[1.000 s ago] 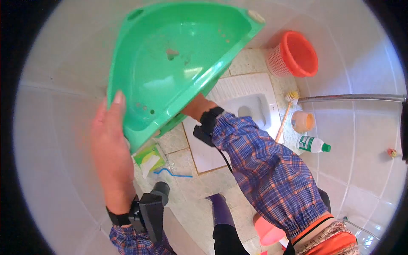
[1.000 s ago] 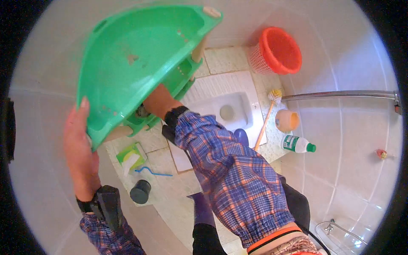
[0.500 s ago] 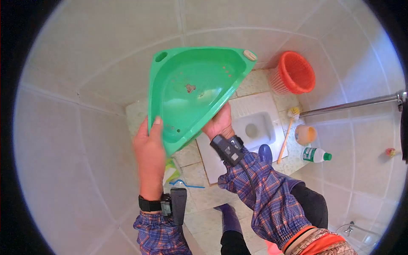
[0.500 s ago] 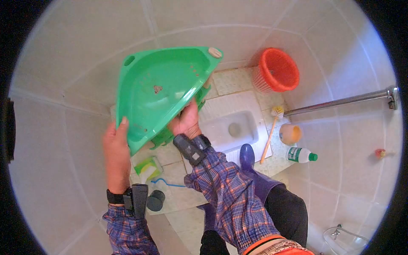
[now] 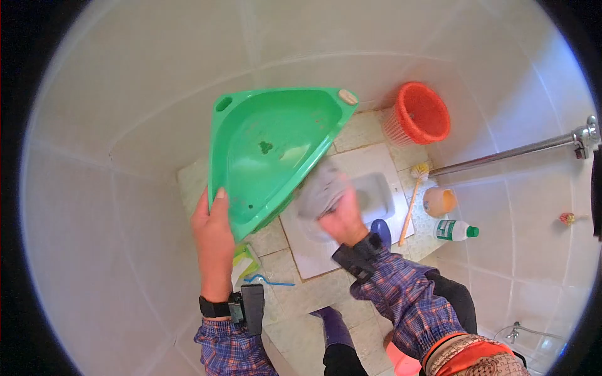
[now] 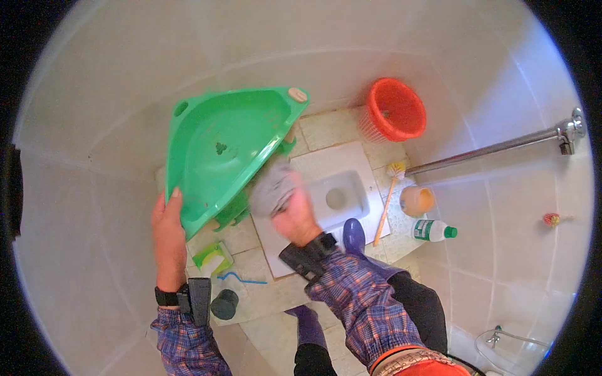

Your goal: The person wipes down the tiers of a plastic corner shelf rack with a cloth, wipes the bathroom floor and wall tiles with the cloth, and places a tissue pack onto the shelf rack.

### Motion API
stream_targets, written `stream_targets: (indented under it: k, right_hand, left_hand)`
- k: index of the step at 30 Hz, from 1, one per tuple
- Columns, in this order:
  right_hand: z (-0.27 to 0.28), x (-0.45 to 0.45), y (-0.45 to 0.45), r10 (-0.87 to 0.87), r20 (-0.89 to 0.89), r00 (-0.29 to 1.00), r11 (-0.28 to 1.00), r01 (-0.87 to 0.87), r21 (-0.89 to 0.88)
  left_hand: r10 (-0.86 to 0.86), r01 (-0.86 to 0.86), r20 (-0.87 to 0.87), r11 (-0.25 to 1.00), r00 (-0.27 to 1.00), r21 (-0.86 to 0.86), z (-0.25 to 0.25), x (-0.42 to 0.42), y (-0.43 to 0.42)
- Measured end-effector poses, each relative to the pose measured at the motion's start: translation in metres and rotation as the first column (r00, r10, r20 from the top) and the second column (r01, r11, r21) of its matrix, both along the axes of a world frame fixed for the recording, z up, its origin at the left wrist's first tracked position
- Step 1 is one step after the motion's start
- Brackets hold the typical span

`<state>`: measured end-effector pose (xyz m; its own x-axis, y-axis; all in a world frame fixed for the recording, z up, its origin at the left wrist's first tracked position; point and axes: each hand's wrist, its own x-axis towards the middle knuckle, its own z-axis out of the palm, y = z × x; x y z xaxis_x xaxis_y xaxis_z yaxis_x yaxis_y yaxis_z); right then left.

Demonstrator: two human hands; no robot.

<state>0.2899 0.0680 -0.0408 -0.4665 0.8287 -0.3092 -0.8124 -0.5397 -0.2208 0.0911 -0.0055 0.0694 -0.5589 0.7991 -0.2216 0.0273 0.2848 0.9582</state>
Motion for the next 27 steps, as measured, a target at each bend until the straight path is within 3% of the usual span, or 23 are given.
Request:
stream_targets:
  k: [2, 4, 7, 10, 11, 14, 17, 22, 23, 27]
  right_hand:
    - [0.008, 0.027, 0.038, -0.182, 0.165, 0.969, 0.983, 0.175, 0.06]
    - [0.013, 0.031, 0.073, -0.419, 0.518, 0.746, 0.884, 0.207, 0.418]
    - [-0.028, 0.03, 0.106, -0.408, 0.705, 0.58, 0.846, -0.051, 0.531]
    - [-0.063, 0.016, 0.103, -0.451, 0.69, 0.566, 0.854, 0.048, 0.518]
    - [-0.081, 0.014, 0.104, -0.426, 0.764, 0.484, 0.878, 0.017, 0.479]
    - [-0.128, 0.036, 0.107, -0.411, 0.91, 0.061, 0.798, -0.458, 0.391]
    - [-0.093, 0.068, 0.13, -0.365, 0.923, -0.125, 0.714, -0.674, 0.191]
    - [0.029, 0.136, 0.133, -0.27, 0.941, -0.207, 0.584, -0.812, -0.011]
    - [0.033, 0.151, 0.142, -0.214, 0.955, -0.204, 0.552, -0.832, -0.055]
    - [0.038, 0.136, 0.132, -0.355, 0.923, -0.147, 0.384, -0.923, 0.0]
  left_hand:
    - [-0.005, 0.005, -0.004, 1.0, 1.0, 0.003, -0.001, -0.001, -0.001]
    - [-0.009, 0.009, 0.0, 1.0, 1.0, -0.007, -0.001, -0.003, -0.003]
    - [-0.022, 0.018, -0.089, 0.999, 0.996, -0.045, -0.01, -0.008, -0.004]
    - [-0.014, 0.015, 0.026, 0.999, 1.0, -0.029, -0.004, -0.002, -0.002]
    - [0.008, -0.007, 0.03, 1.0, 1.0, -0.02, -0.003, 0.0, -0.002]
    - [0.053, -0.053, 0.067, 0.999, 0.996, 0.004, -0.004, 0.002, -0.005]
    - [0.06, -0.062, 0.099, 0.998, 0.993, 0.014, -0.005, -0.002, -0.009]
    - [0.129, -0.146, 0.154, 0.983, 0.98, 0.111, -0.013, -0.016, -0.023]
    - [0.161, -0.174, 0.141, 0.981, 0.977, 0.084, -0.015, -0.007, -0.012]
    - [0.247, -0.274, 0.22, 0.956, 0.944, 0.101, -0.023, -0.014, -0.018]
